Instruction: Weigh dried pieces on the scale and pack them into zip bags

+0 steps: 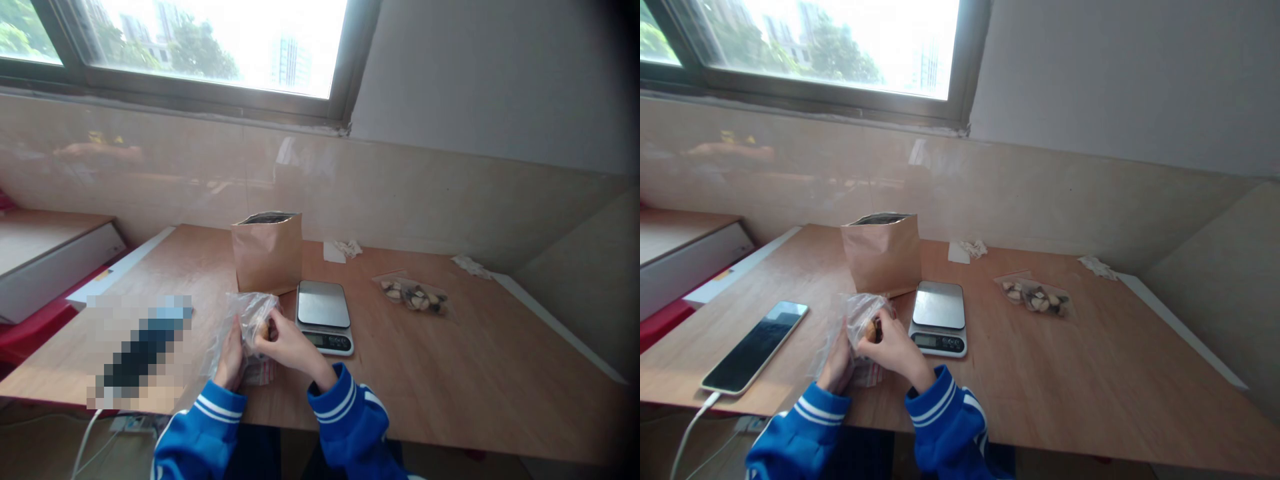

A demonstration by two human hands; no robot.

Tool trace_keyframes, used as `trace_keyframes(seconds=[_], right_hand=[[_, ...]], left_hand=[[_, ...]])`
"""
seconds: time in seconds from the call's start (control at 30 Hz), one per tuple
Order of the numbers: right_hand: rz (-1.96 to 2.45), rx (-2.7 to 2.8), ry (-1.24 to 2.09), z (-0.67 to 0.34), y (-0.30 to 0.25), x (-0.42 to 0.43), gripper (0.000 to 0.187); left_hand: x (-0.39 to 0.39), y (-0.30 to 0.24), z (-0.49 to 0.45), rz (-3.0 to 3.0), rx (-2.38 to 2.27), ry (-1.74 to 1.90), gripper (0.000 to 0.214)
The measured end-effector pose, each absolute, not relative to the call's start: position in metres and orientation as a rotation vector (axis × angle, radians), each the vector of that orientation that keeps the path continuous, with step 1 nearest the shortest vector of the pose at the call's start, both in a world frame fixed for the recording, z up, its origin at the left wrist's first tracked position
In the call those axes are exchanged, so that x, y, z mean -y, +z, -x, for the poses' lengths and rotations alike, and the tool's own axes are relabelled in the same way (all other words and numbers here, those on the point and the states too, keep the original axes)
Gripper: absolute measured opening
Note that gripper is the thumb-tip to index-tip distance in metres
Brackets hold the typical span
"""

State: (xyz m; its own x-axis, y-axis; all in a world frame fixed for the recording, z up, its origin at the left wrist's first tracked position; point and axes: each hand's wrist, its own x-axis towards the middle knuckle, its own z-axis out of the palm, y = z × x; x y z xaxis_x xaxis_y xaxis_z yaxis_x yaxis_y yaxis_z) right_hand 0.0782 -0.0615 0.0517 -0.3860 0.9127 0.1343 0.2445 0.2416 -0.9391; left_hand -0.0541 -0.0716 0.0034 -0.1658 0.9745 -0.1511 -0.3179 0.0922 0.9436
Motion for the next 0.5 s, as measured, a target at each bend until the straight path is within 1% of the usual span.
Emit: trace_keyframes(seconds=[0.07,0.13,0.3,0.5], right_hand=[[1.155,1.676,1.165,-0.073,0.047,0.06,0.029],[1.183,1.59,1.139,-0.069,0.044,0.06,0.033],[1.204,1.425,1.042,-0.065,0.046,0.06,0.028],[1.135,1.378,1.096,-0.07,0.045,0.057,0.03]], left_hand=[[0.071,0.005,0.053,-0.644,-1.1,1.401,0.053],[0.07,0.005,0.053,-0.532,-1.087,1.389,0.051],[0.07,0.007,0.053,-0.443,-1.048,1.349,0.055],[0.069,0.0,0.056,-0.473,-0.989,1.305,0.057]])
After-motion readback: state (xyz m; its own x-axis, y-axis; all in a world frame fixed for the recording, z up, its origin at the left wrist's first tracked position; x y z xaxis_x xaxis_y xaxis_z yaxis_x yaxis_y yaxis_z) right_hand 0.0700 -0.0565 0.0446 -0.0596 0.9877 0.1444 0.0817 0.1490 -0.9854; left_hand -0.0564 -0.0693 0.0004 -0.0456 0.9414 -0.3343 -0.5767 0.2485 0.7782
